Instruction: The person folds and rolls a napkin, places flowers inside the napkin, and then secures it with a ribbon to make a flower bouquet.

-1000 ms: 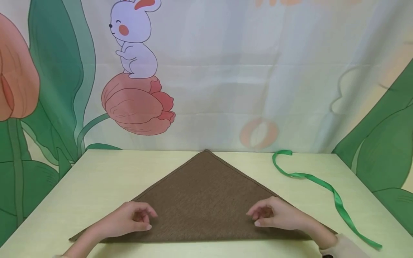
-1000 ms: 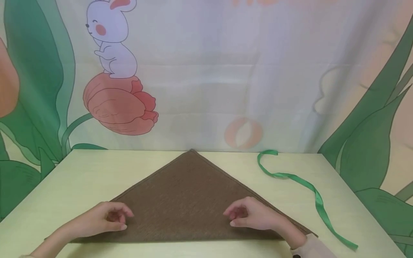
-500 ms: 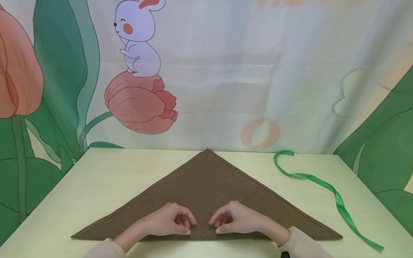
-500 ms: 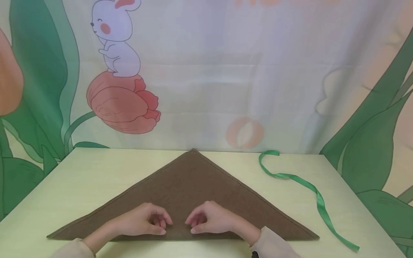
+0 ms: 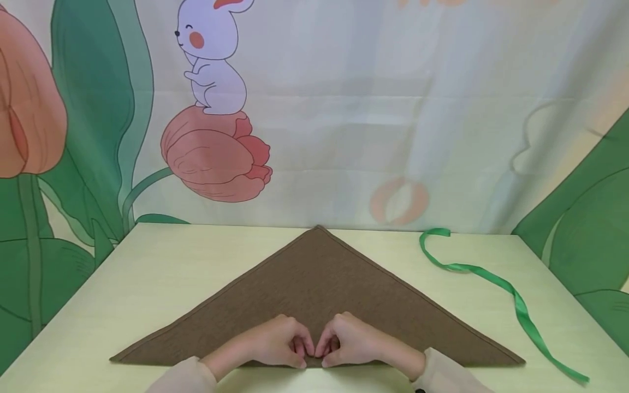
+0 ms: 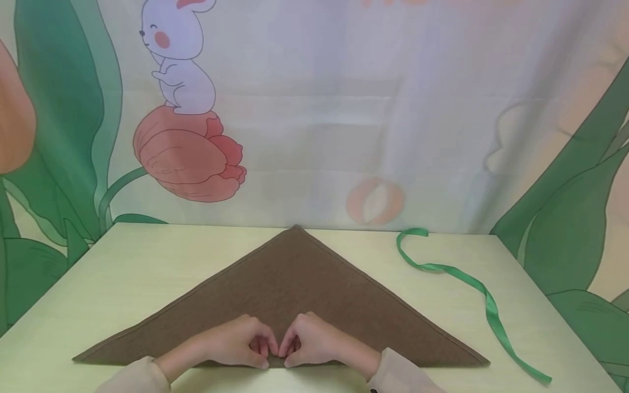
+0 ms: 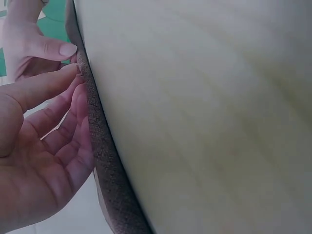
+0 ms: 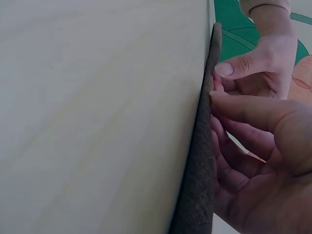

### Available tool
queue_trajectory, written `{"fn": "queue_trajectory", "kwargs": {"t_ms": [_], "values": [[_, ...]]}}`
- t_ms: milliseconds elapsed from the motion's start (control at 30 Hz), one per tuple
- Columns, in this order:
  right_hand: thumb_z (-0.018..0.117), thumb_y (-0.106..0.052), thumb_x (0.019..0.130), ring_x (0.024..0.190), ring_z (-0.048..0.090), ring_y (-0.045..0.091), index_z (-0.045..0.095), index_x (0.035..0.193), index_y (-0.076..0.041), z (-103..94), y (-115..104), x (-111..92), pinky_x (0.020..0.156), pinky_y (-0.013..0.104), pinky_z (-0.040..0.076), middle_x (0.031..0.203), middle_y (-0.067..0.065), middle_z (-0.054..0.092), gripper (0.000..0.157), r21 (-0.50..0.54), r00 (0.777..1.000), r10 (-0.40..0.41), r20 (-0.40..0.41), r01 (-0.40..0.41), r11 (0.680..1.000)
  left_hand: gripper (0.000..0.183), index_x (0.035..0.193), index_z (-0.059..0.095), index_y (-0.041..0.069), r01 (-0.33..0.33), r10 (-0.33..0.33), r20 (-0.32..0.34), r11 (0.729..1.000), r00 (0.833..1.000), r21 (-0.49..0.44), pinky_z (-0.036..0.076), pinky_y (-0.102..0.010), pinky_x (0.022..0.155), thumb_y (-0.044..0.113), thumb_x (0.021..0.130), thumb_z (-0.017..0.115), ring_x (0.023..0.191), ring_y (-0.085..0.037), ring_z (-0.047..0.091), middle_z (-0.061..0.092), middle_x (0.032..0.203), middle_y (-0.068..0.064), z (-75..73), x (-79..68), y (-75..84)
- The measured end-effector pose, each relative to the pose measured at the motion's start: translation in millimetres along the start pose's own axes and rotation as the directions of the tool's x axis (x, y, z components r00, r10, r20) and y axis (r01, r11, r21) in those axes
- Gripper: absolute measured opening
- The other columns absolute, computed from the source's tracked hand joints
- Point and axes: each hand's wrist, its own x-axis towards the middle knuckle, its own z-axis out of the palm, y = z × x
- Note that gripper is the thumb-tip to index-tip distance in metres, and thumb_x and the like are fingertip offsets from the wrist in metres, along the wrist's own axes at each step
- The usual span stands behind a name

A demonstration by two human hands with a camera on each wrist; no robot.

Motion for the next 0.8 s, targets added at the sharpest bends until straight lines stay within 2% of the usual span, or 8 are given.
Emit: {"fn": "queue_trajectory", "kwargs": {"t_ms": [167, 367, 567, 800], "values": [[0.074, -0.002, 0.072, 0.055, 0.047, -0.006, 0.071, 0.080, -0.005, -2.5, 0.7, -3.9, 0.053, 0.014, 0.043, 0.069, -0.008, 0.063, 0.009, -0.007, 1.000, 0.031, 0.001, -0.031, 0.999, 0.012, 0.084, 0.065, 0.005, 0.022, -0.022, 0.006, 1.000, 1.000, -0.005, 0.042, -0.016, 0.056, 0.001, 0.074, 0.071, 0.056, 0.002, 0.047, 0.056, 0.064, 0.009, -1.0, -2.6, 1.7], [0.074, -0.002, 0.072, 0.054, 0.048, -0.005, 0.071, 0.076, -0.006, -10.7, 10.0, -18.1, 0.052, 0.015, 0.044, 0.066, -0.009, 0.063, 0.007, 0.023, 0.998, 0.062, -0.006, -0.061, 0.998, 0.014, 0.082, 0.065, 0.009, 0.065, -0.065, 0.003, 0.998, 0.998, -0.018, 0.037, -0.016, 0.050, -0.001, 0.073, 0.071, 0.053, 0.000, 0.043, 0.052, 0.061, 0.009, -5.8, -13.4, -2.2], [0.073, 0.000, 0.071, 0.055, 0.050, -0.004, 0.071, 0.075, -0.008, -21.7, 24.9, -40.9, 0.053, 0.017, 0.045, 0.066, -0.011, 0.062, 0.008, 0.079, 0.993, 0.119, -0.011, -0.118, 0.990, 0.018, 0.083, 0.064, 0.011, 0.086, -0.086, -0.016, 0.996, 0.996, -0.010, 0.039, -0.018, 0.052, 0.001, 0.071, 0.073, 0.055, 0.000, 0.044, 0.052, 0.063, 0.009, -14.1, -29.5, -11.8], [0.076, -0.003, 0.069, 0.057, 0.050, -0.003, 0.072, 0.075, -0.010, -35.8, 41.6, -70.3, 0.053, 0.018, 0.045, 0.068, -0.012, 0.062, 0.010, 0.082, 0.989, 0.146, -0.027, -0.144, 0.986, 0.021, 0.085, 0.063, 0.011, 0.105, -0.107, -0.047, 0.993, 0.993, -0.048, 0.038, -0.019, 0.051, 0.002, 0.070, 0.074, 0.055, -0.003, 0.045, 0.052, 0.063, 0.006, -23.2, -54.4, -27.0]]}}
